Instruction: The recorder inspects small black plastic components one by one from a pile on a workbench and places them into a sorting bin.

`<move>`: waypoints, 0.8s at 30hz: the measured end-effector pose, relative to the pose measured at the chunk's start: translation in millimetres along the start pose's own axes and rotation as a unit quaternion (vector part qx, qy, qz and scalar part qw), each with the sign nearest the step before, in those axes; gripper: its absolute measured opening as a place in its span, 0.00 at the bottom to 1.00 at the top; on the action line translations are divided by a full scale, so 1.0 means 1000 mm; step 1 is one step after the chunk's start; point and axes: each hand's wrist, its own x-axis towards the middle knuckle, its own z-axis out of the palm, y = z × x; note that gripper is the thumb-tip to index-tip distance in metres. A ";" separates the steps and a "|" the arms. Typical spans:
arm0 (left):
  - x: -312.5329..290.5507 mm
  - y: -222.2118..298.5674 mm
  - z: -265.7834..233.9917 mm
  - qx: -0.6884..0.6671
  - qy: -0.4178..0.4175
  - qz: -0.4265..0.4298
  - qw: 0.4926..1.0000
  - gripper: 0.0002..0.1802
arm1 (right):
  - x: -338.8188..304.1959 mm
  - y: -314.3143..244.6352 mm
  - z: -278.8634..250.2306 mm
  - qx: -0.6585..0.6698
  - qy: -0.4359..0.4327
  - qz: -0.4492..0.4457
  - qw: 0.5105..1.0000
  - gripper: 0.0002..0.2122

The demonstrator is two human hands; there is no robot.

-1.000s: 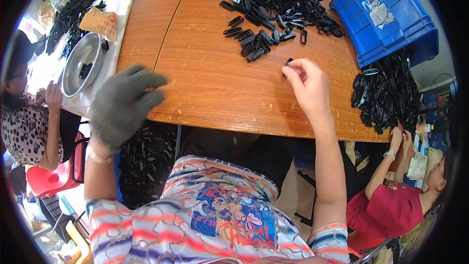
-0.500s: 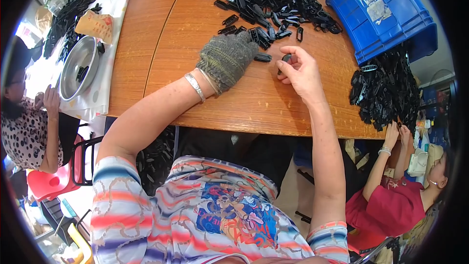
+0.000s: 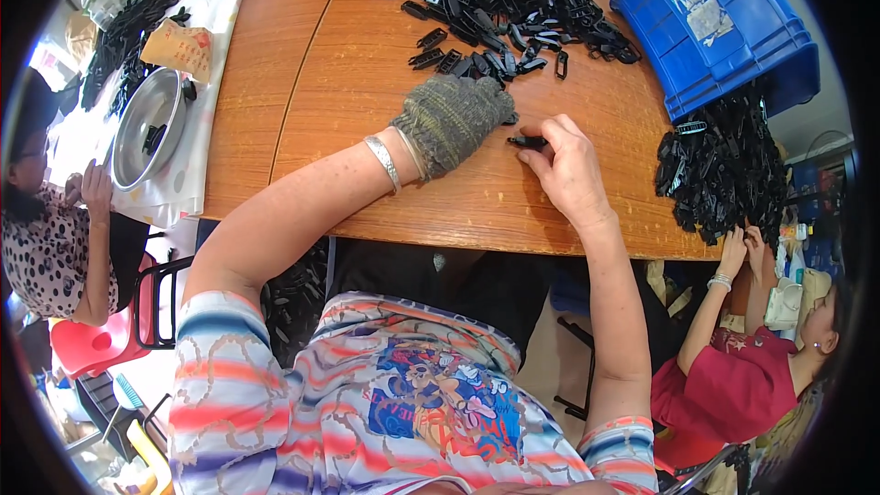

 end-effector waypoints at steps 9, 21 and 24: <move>-0.005 0.010 -0.009 -0.242 0.086 -0.109 0.960 0.11 | -0.005 -0.010 -0.007 0.049 0.056 -0.015 0.997 0.10; -0.022 0.030 -0.039 -0.661 0.043 -0.260 0.702 0.17 | -0.009 -0.035 0.014 0.185 0.118 -0.031 0.975 0.15; -0.023 0.030 -0.036 -0.636 0.045 -0.284 0.716 0.17 | -0.011 -0.047 0.013 0.165 0.122 -0.045 0.978 0.15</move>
